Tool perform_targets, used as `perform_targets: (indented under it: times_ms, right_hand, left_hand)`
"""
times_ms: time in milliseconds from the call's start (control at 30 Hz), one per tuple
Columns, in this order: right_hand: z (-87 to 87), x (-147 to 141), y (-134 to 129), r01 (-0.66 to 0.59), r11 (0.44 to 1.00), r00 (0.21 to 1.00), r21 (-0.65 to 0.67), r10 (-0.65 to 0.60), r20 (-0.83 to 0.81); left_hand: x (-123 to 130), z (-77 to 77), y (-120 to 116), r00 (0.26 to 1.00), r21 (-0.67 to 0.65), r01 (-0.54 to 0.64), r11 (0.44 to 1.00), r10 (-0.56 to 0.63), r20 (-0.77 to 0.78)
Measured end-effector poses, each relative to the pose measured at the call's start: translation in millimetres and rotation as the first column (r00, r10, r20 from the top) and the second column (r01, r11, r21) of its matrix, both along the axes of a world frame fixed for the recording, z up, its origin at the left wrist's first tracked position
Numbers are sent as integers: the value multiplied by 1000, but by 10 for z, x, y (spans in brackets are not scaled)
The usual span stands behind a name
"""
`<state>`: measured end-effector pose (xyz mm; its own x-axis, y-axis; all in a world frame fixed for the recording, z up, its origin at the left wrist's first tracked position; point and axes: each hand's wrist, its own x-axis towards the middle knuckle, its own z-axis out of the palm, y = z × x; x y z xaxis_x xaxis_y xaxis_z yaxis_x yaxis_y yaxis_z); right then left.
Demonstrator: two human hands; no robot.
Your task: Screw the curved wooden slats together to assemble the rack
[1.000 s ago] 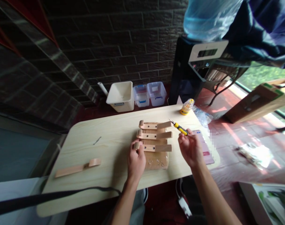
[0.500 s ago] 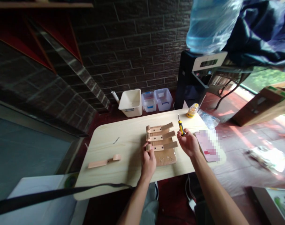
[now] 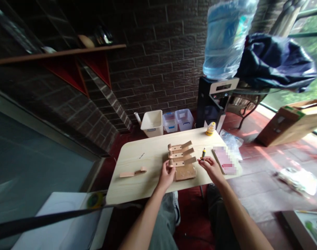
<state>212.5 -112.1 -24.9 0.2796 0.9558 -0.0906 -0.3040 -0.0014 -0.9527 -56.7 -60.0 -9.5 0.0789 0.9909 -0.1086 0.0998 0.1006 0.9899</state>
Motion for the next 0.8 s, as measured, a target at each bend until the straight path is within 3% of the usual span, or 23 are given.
perform_targets:
  times_ms: [167, 300, 567, 800]
  right_hand:
    - [-368, 95, -114, -59, 996, 919, -64, 79, 386]
    - [-570, 155, -110, -107, 991, 815, -82, 135, 564]
    - [-774, 154, 191, -61, 996, 662, -58, 83, 745]
    - [-846, 152, 203, -4, 1000, 562, 2, 0, 827]
  left_hand:
    - [16, -129, 14, 997, -1, -33, 999, 33, 63]
    - [55, -180, -68, 997, -21, -21, 1000, 23, 77]
    - [58, -102, -153, 998, -54, -25, 998, 28, 54]
    - [52, -143, -183, 997, -53, -57, 997, 59, 41]
